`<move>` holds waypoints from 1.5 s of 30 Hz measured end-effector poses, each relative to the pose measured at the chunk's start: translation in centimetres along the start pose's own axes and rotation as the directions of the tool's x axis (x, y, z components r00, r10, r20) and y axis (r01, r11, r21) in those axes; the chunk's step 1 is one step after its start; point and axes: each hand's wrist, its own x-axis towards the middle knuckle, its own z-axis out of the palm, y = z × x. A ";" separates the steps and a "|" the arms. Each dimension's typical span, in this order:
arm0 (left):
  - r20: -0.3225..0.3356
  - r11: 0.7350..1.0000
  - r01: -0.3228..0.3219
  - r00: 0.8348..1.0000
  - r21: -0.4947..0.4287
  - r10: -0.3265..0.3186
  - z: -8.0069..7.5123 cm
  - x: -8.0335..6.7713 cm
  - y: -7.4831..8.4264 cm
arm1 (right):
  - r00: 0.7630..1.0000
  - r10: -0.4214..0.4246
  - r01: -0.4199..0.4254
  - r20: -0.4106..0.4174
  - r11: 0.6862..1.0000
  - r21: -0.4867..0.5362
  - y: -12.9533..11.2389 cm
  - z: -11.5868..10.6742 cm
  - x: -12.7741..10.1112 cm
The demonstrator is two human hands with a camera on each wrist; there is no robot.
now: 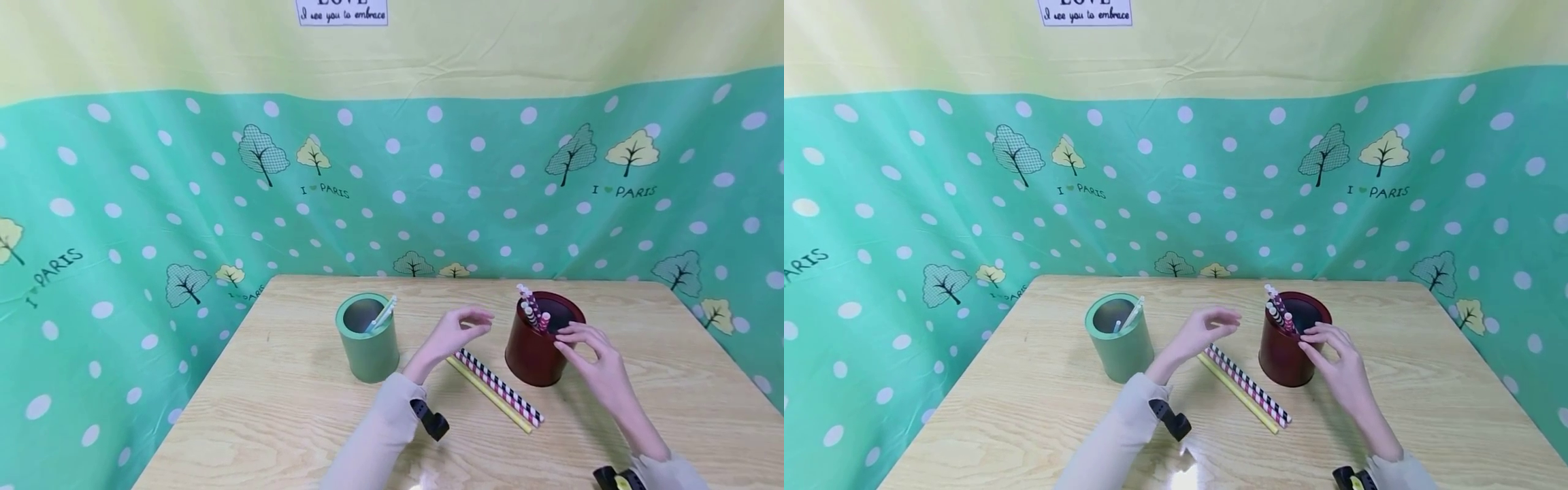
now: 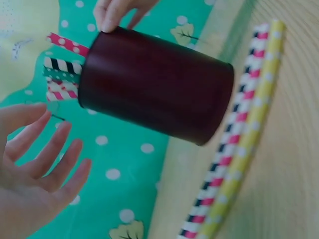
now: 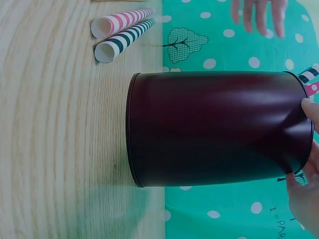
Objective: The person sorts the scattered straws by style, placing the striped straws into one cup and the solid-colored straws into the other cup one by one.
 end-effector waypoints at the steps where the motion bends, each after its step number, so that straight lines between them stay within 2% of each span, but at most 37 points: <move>1: 0.023 1.000 0.003 1.000 0.020 -0.003 0.0 -0.3 -0.3 | 1.000 0.005 -0.005 0.002 1.000 -0.002 0.0 0.0 -0.1; 7: 0.123 0.993 0.006 0.992 0.120 -0.021 0.0 -1.6 -2.1 | 1.000 0.023 -0.022 0.008 1.000 -0.007 -0.3 -0.1 -0.4; 13: 0.180 0.985 0.004 0.983 0.175 -0.036 0.2 -2.2 -3.1 | 1.000 0.022 -0.022 0.006 1.000 -0.017 -0.2 0.0 -0.4; 28: 0.241 0.960 0.056 0.963 0.273 -0.125 0.5 -3.2 -4.1 | 1.000 0.000 0.000 -0.001 1.000 -0.003 -0.1 0.1 -0.4; 36: 0.288 0.943 0.012 0.951 0.333 -0.114 0.4 -3.2 -4.5 | 1.000 0.003 -0.003 -0.008 1.000 -0.004 -0.2 0.1 -0.2; 45: 0.319 0.926 -0.007 0.940 0.378 -0.123 0.4 -3.2 -4.8 | 1.000 -0.002 0.002 -0.005 1.000 -0.002 0.0 0.1 -0.1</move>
